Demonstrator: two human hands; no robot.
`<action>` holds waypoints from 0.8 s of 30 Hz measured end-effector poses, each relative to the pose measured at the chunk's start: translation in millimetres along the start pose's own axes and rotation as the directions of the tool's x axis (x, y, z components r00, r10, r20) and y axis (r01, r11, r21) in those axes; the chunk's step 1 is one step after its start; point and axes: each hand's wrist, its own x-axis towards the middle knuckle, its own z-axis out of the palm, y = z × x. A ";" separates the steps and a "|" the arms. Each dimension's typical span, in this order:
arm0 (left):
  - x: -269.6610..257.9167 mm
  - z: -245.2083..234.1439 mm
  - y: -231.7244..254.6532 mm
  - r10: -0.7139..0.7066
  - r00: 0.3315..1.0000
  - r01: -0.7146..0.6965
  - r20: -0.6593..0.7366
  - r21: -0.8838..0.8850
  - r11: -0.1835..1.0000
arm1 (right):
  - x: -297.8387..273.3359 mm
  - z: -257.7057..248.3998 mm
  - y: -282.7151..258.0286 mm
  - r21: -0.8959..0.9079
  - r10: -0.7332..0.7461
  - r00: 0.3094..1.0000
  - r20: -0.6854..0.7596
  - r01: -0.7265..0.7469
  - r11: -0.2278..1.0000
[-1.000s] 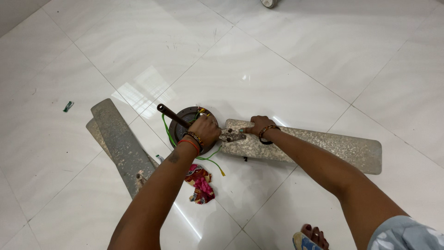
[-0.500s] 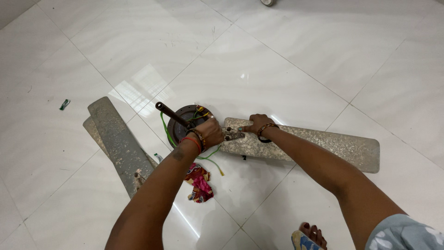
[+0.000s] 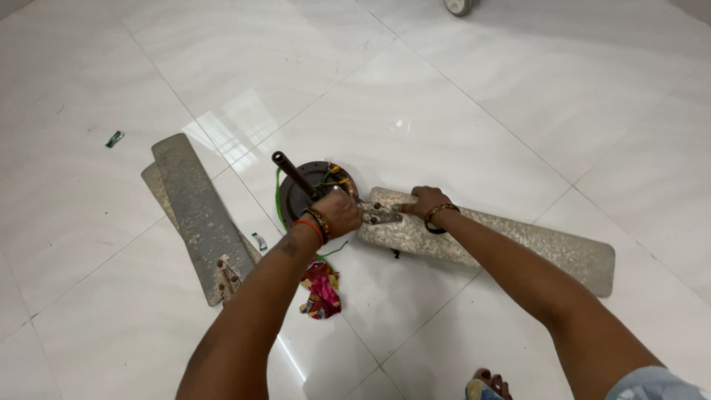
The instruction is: The person works on a ceiling fan motor lying on a tiled floor, using a screwdriver to tighten screws on the motor housing and adjusting the fan blades. The person handles the motor, blades, and screwdriver throughout the clip.
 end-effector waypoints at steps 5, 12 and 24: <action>16.5 7.0 22.1 -0.207 0.972 0.228 0.108 -0.234 0.945 | -3.5 7.2 3.7 -0.002 0.106 0.993 0.048 -0.106 0.994; 8.2 11.5 32.9 -0.541 0.823 0.557 0.174 -0.435 0.707 | -19.2 2.2 -24.6 -0.291 0.085 0.996 -0.014 -0.085 0.953; -41.5 4.5 40.8 -0.530 0.822 0.521 0.208 -0.652 0.551 | -103.4 24.1 -123.6 -0.225 -0.564 0.823 -0.061 0.539 0.812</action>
